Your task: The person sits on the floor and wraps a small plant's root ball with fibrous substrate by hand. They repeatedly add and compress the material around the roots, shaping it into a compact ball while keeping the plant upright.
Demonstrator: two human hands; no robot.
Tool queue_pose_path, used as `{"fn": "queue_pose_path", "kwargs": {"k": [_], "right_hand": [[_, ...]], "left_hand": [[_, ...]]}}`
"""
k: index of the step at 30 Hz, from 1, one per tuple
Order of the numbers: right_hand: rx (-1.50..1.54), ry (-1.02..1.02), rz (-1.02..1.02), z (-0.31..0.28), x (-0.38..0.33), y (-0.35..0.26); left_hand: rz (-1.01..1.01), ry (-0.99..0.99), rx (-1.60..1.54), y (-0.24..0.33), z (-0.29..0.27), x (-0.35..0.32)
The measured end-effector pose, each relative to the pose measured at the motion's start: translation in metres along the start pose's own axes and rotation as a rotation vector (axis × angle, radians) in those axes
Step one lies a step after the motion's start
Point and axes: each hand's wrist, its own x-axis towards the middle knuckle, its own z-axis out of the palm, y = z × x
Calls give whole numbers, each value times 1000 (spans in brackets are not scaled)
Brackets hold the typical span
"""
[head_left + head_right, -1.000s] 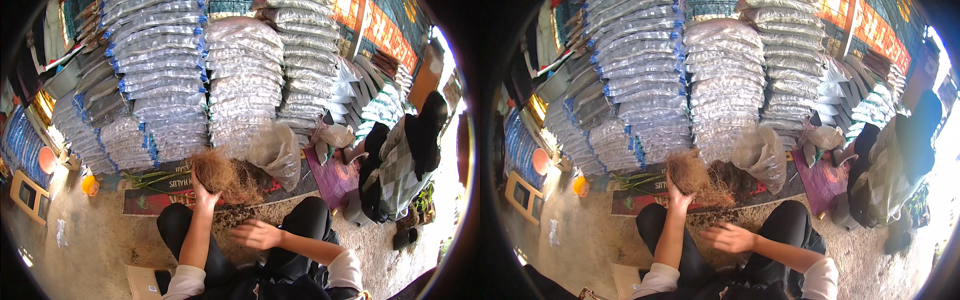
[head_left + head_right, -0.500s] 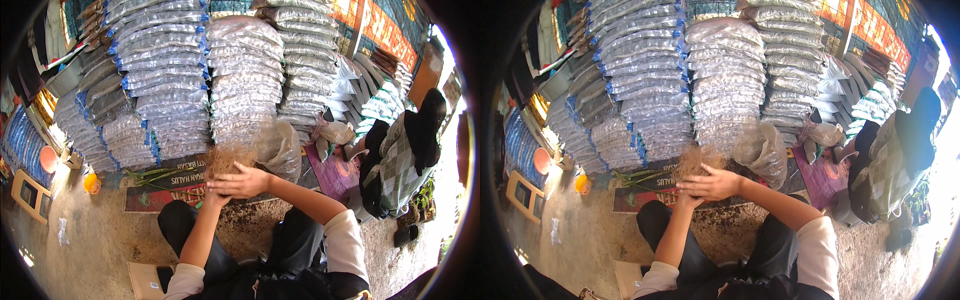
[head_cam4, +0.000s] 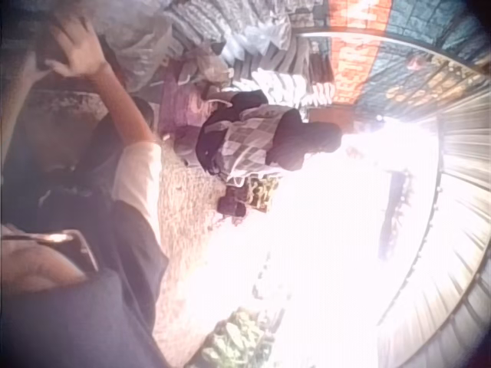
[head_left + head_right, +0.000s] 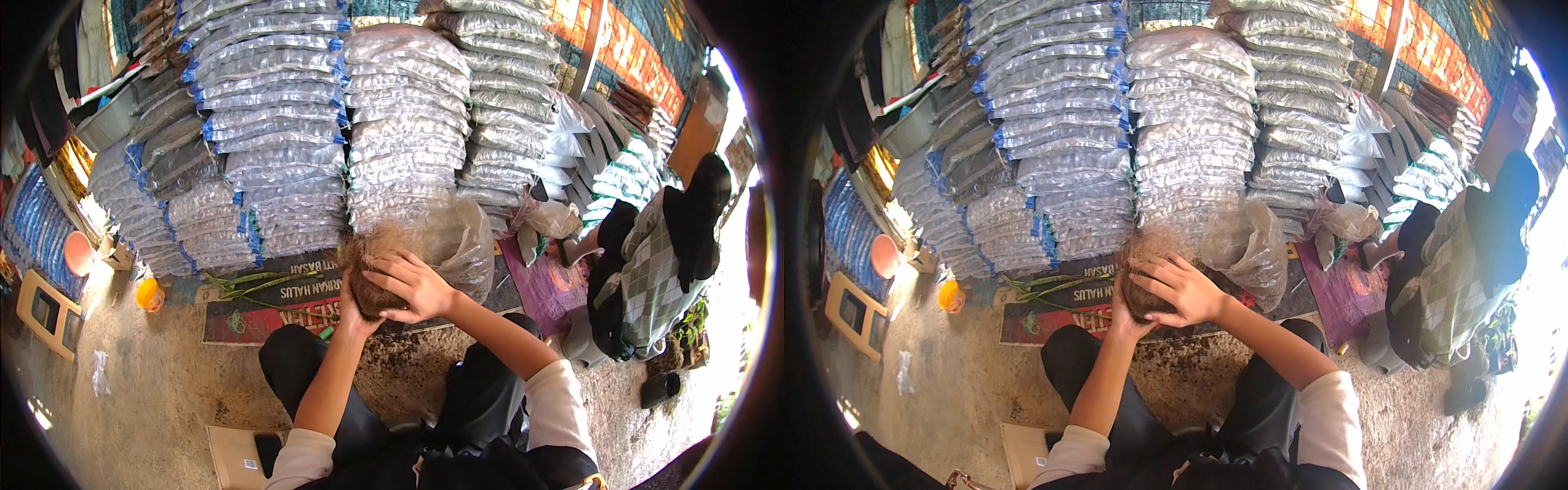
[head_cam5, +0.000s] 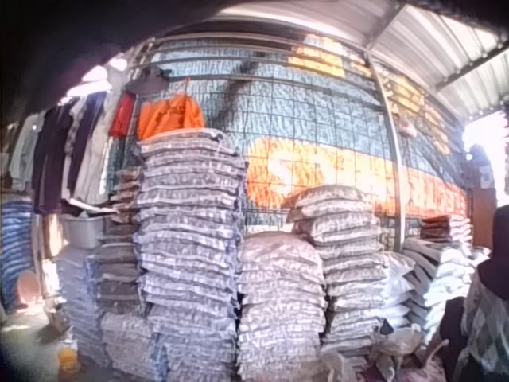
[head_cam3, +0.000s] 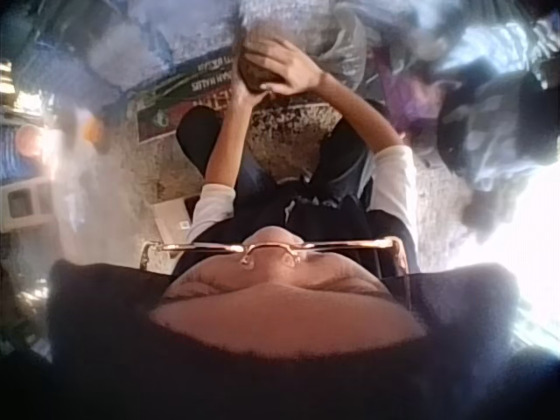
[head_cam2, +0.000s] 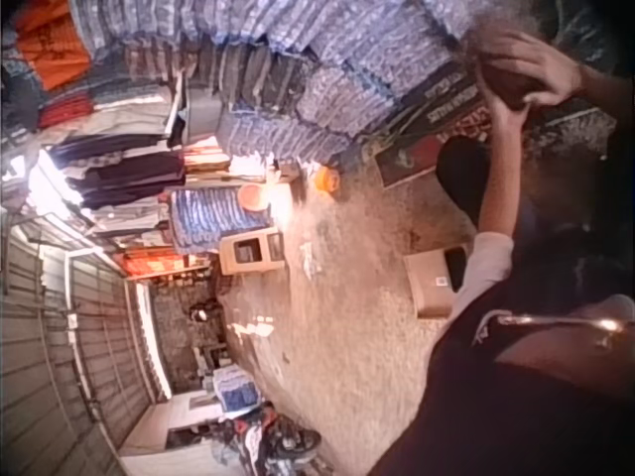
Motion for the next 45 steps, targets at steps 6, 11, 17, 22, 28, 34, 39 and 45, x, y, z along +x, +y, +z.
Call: {"fn": "queue_pose_path", "kwargs": {"k": [6, 11, 17, 22, 28, 34, 39, 45], "right_hand": [[-383, 139, -389, 14, -37, -26], [-462, -124, -419, 31, -33, -21], [-293, -284, -14, 4, -2, -5], [-258, -198, 218, -13, 0, 3], [188, 109, 431, 8, -17, 7], [568, 316, 552, 27, -27, 5], [675, 471, 625, 28, -47, 13], [278, 692, 758, 17, -59, 20]], "left_hand": [[31, -33, -5, 4, -5, 1], [39, -96, 26, -1, -13, 9], [26, 30, 133, -13, -13, 6], [49, 34, 269, -17, 1, 3], [97, 27, 398, -18, 3, 4], [173, 90, 453, -21, 3, 2], [154, 214, 456, -20, 4, 5], [174, 383, 511, -11, -15, 18]]}}
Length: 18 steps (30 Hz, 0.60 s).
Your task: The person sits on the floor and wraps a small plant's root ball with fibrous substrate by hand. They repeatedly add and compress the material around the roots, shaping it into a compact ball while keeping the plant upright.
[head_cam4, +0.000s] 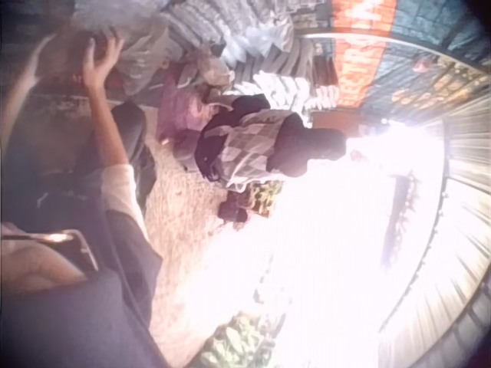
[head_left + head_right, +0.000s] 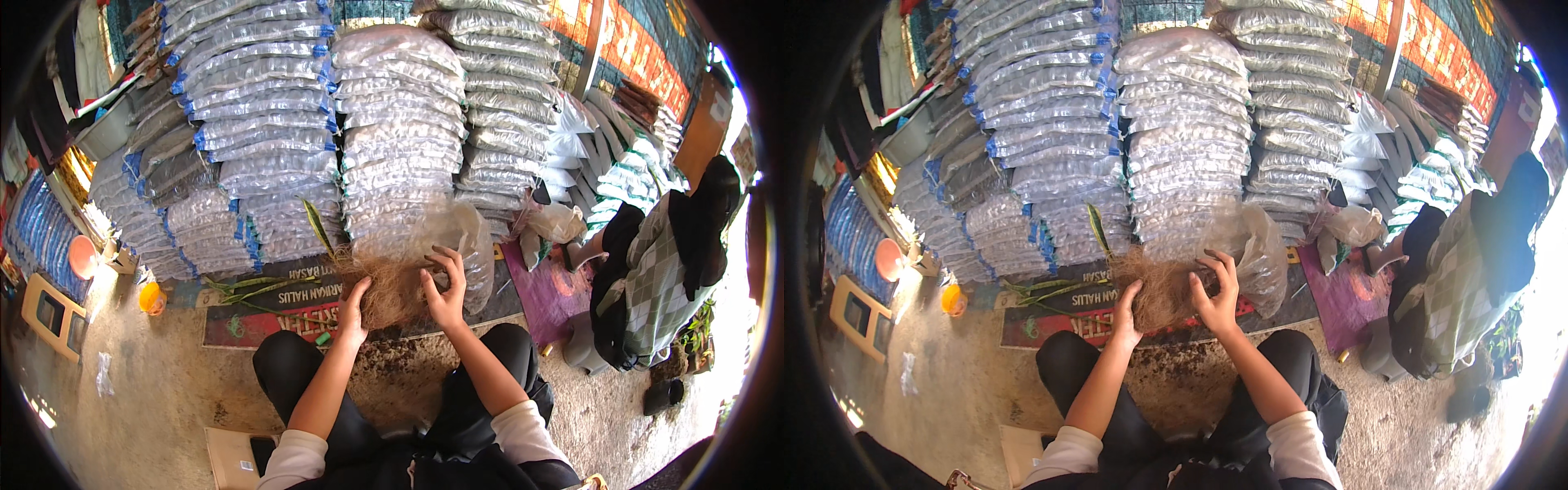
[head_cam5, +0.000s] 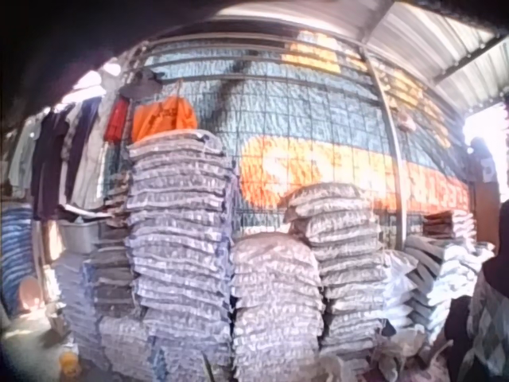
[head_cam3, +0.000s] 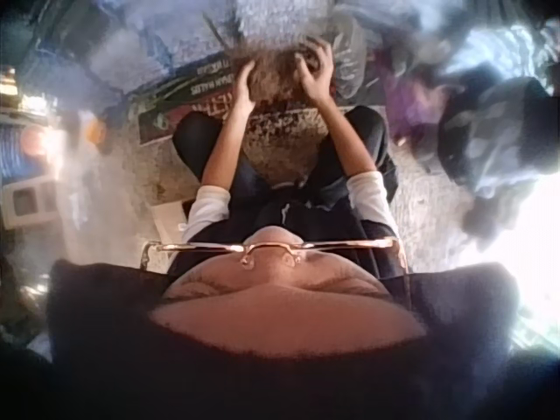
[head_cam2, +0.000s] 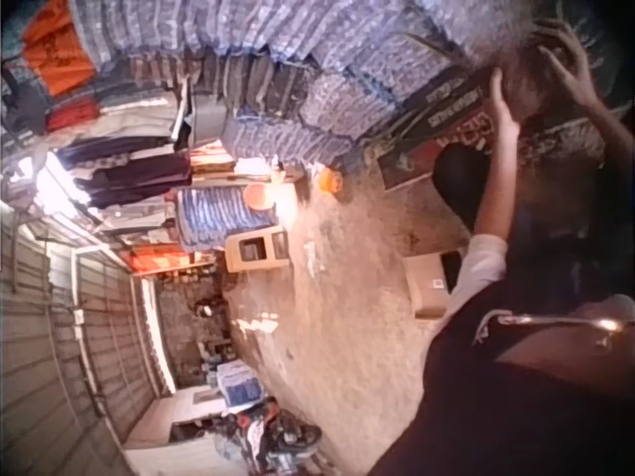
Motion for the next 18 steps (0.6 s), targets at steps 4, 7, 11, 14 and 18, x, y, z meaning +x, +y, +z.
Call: {"fn": "queue_pose_path", "kwargs": {"k": [4, 7, 11, 14, 18], "right_hand": [[-225, -59, -63, -4, 1, -12], [-357, -262, 14, 0, -5, -10], [-60, -257, 256, -6, 3, 3], [-12, -40, 217, -18, 17, 8], [-188, -24, 91, -31, 22, 4]], "left_hand": [[48, 56, 176, -8, 0, 2], [22, 96, 251, -17, 1, 4], [80, 82, 229, -17, 7, 2], [34, 196, 313, -21, -4, 11], [76, 72, 460, -11, 11, -11]]}}
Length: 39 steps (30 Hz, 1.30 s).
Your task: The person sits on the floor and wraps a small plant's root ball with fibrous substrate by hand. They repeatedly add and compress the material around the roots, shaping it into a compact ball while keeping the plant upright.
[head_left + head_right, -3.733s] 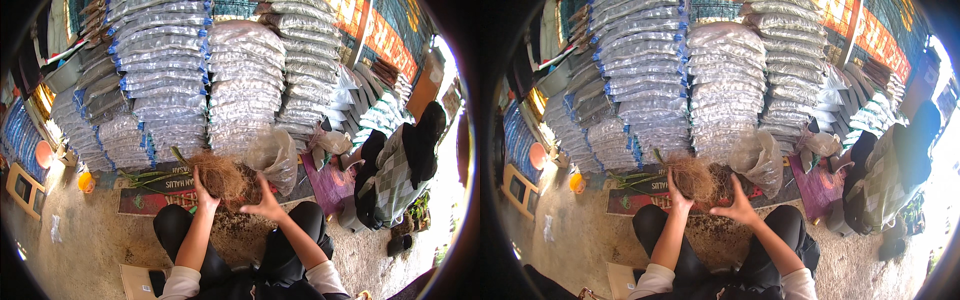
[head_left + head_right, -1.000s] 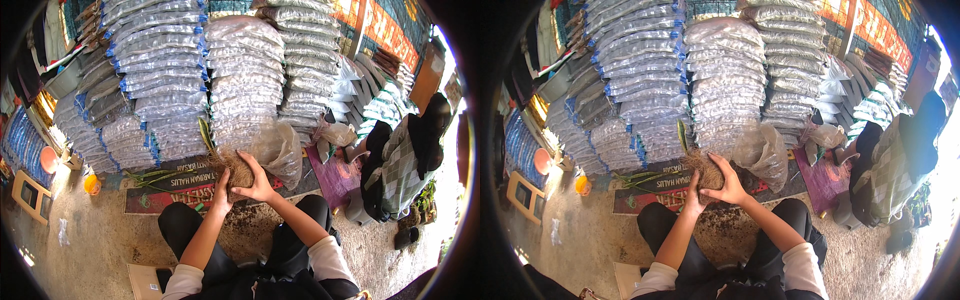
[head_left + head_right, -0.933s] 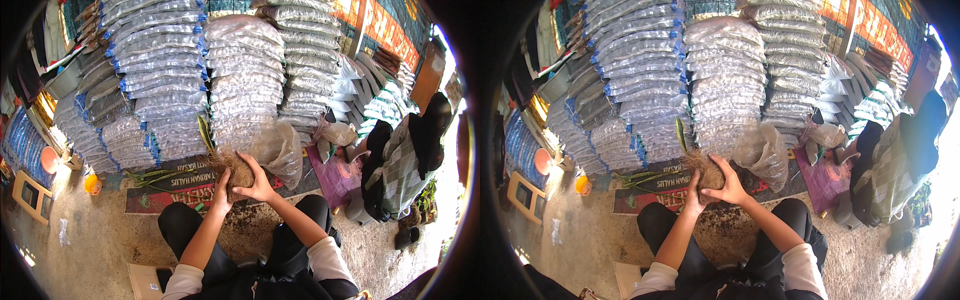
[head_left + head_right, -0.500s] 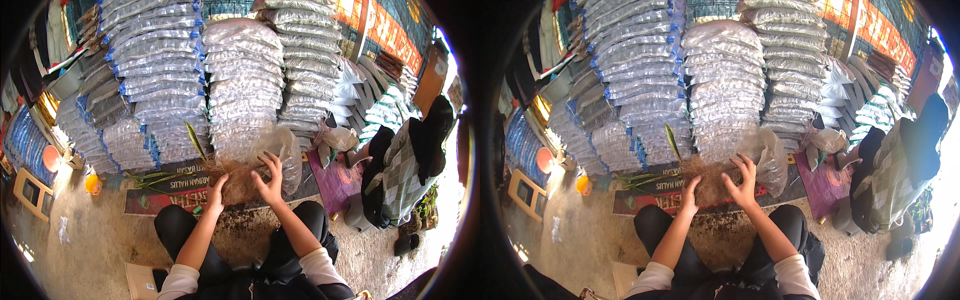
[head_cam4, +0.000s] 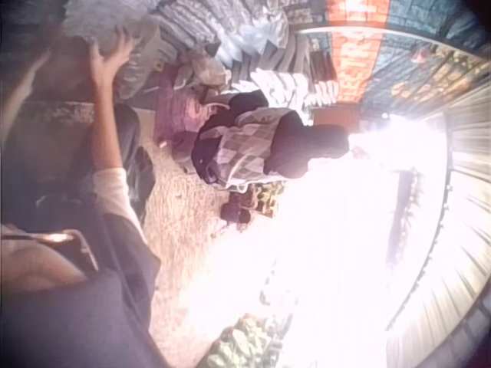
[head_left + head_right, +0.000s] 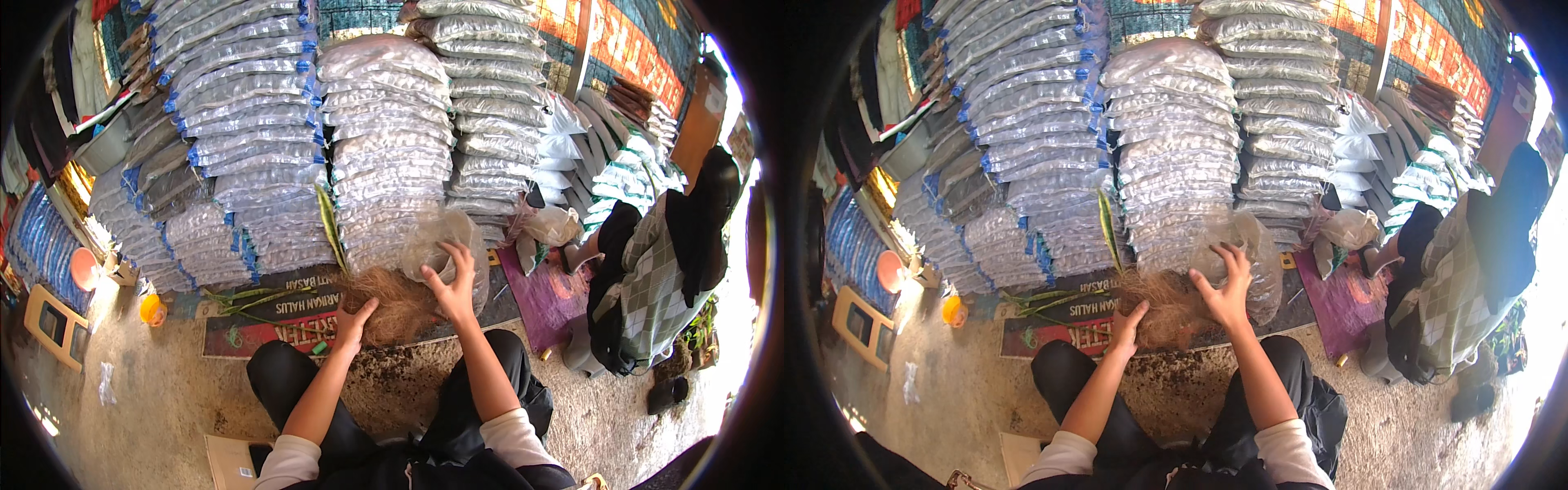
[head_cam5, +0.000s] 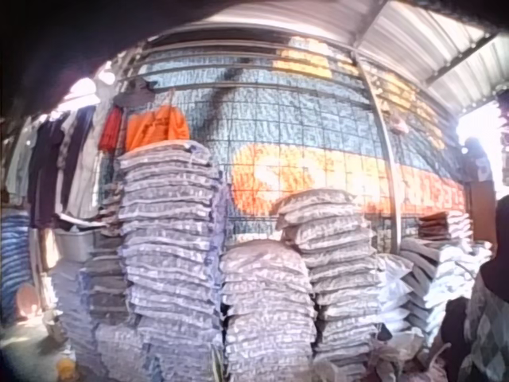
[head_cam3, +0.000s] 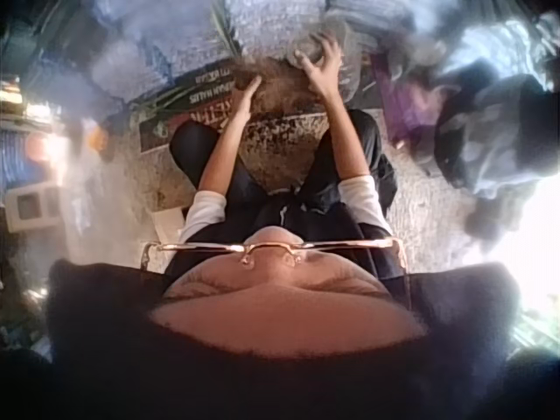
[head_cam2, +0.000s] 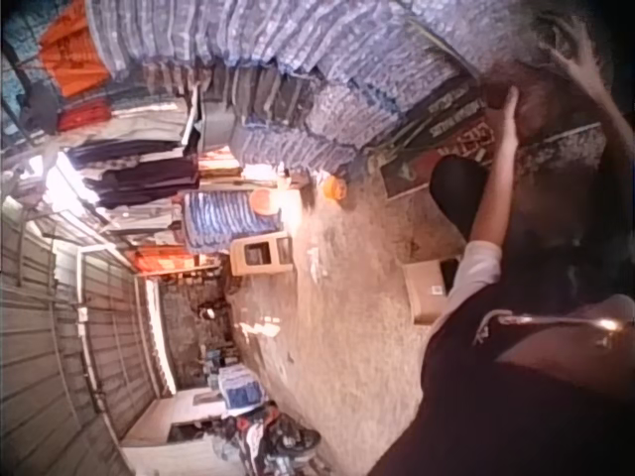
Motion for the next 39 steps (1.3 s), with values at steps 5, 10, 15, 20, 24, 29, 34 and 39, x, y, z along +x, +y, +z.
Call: {"fn": "queue_pose_path", "kwargs": {"k": [5, 10, 15, 20, 24, 29, 34, 39], "right_hand": [[363, -578, 164, 20, -22, -4], [457, -421, 403, 32, -30, -15], [541, -442, 453, 44, -39, 0], [759, -455, 414, 41, -34, 11], [867, -369, 536, 40, -36, 8], [929, -199, 671, 30, -31, 0], [859, -109, 544, 26, -27, 7], [930, -156, 492, 41, -40, 7]], "left_hand": [[94, -141, -114, -14, 3, 0], [-77, -117, -354, -17, 4, 2], [-98, -194, -401, -21, -5, 6], [98, -119, -110, -11, -2, 4], [254, -8, 1, 7, 7, 2], [504, 226, 85, 13, -19, 25], [875, 317, 291, 30, -5, -1], [556, -193, 268, -5, 26, -6]]}}
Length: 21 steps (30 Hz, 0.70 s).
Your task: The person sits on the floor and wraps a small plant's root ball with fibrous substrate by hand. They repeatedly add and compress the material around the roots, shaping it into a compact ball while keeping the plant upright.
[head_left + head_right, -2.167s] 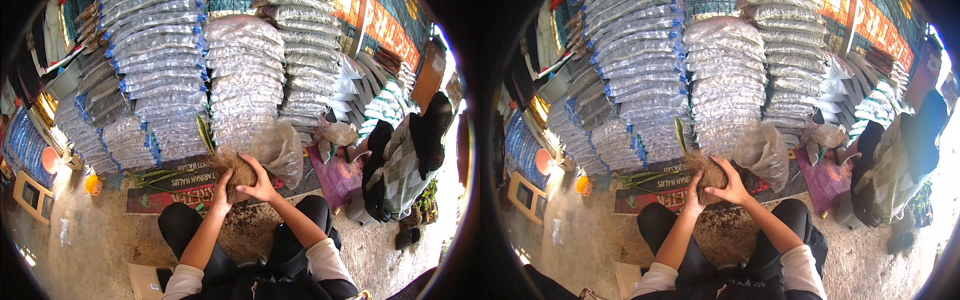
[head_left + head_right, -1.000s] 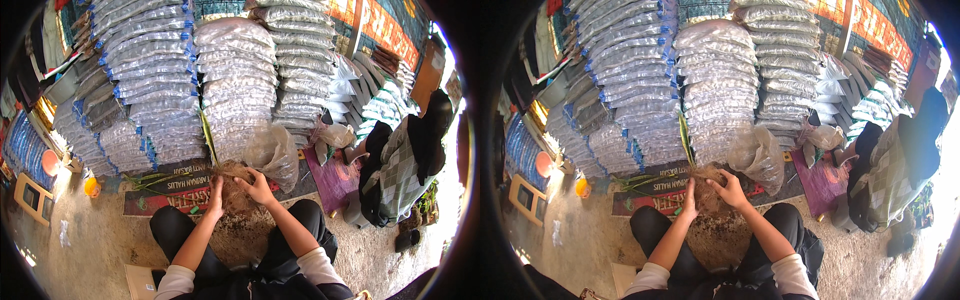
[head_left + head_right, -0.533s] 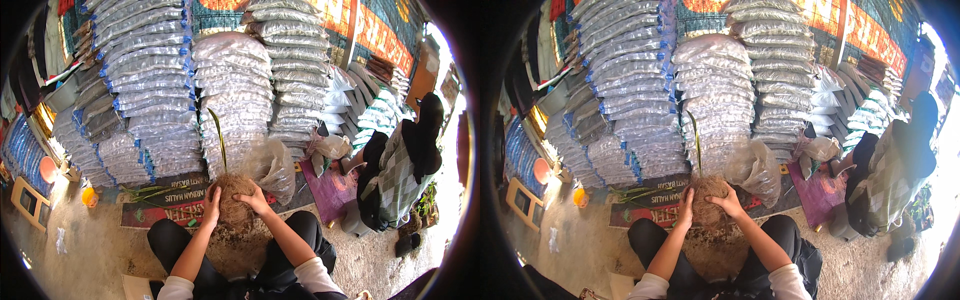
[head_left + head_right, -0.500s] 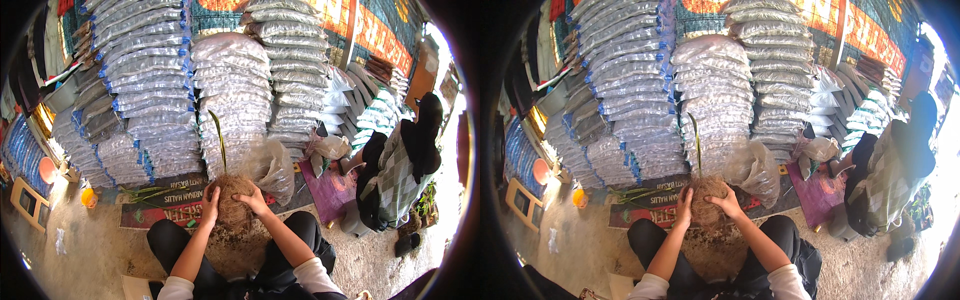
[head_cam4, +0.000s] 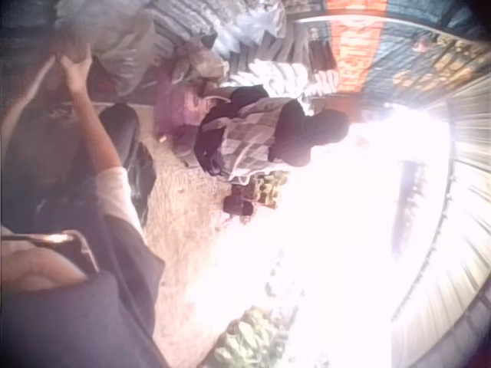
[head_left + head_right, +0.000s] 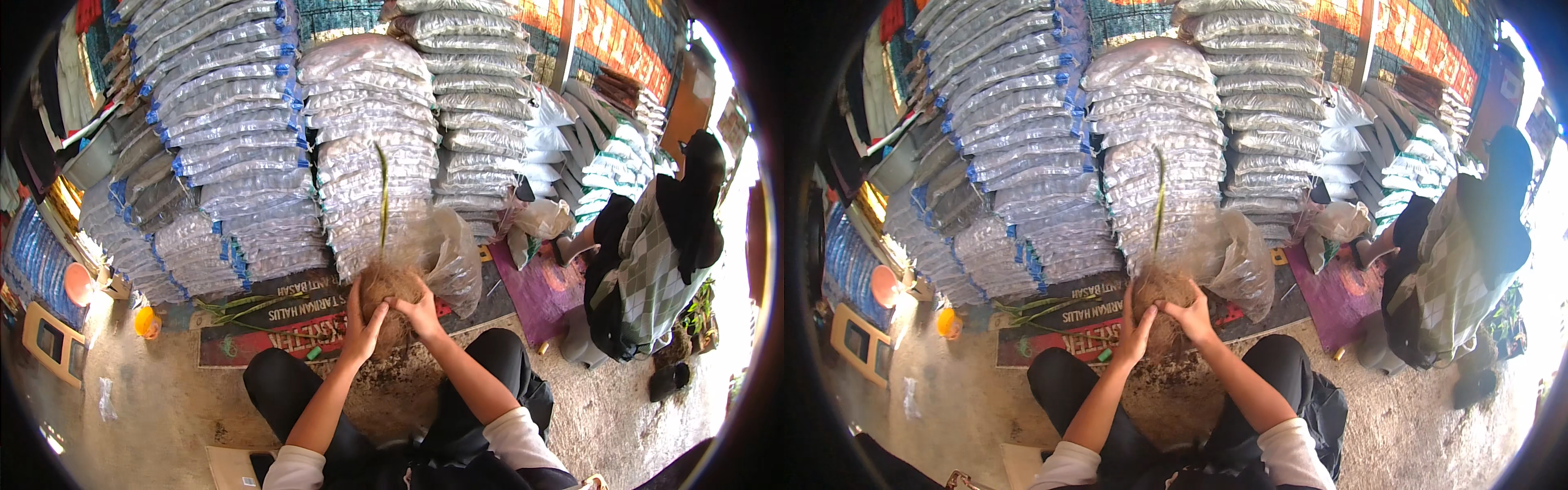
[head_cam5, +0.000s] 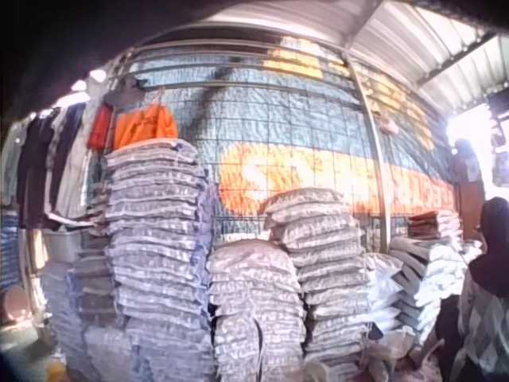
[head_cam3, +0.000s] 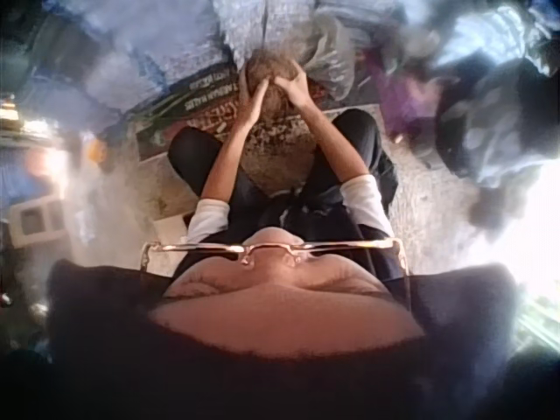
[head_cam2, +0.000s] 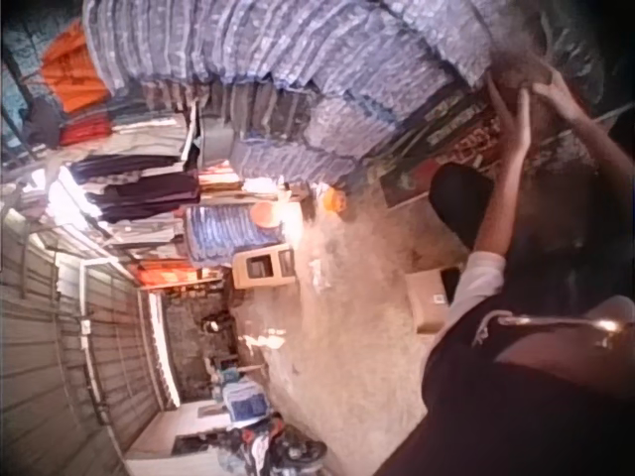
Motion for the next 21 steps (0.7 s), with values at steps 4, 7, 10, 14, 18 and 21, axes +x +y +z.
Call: {"fn": "queue_pose_path", "kwargs": {"k": [4, 7, 10, 14, 18, 21], "right_hand": [[-144, -77, -35, 6, -4, -5], [-182, -144, -99, 8, -4, 1], [-468, -156, -218, 13, -3, -13], [-1084, -46, -538, 22, -5, -45], [-927, -12, -631, 6, 2, -52], [-947, -134, -594, 12, -1, -37]], "left_hand": [[-306, -21, -482, -22, -7, 1], [-543, 28, -622, -49, -11, -1], [-671, 22, -771, -37, -9, -2], [-618, 51, -734, -44, -15, -3], [-544, 178, -468, 3, -3, -3], [-514, 211, -512, -6, -2, -5]]}}
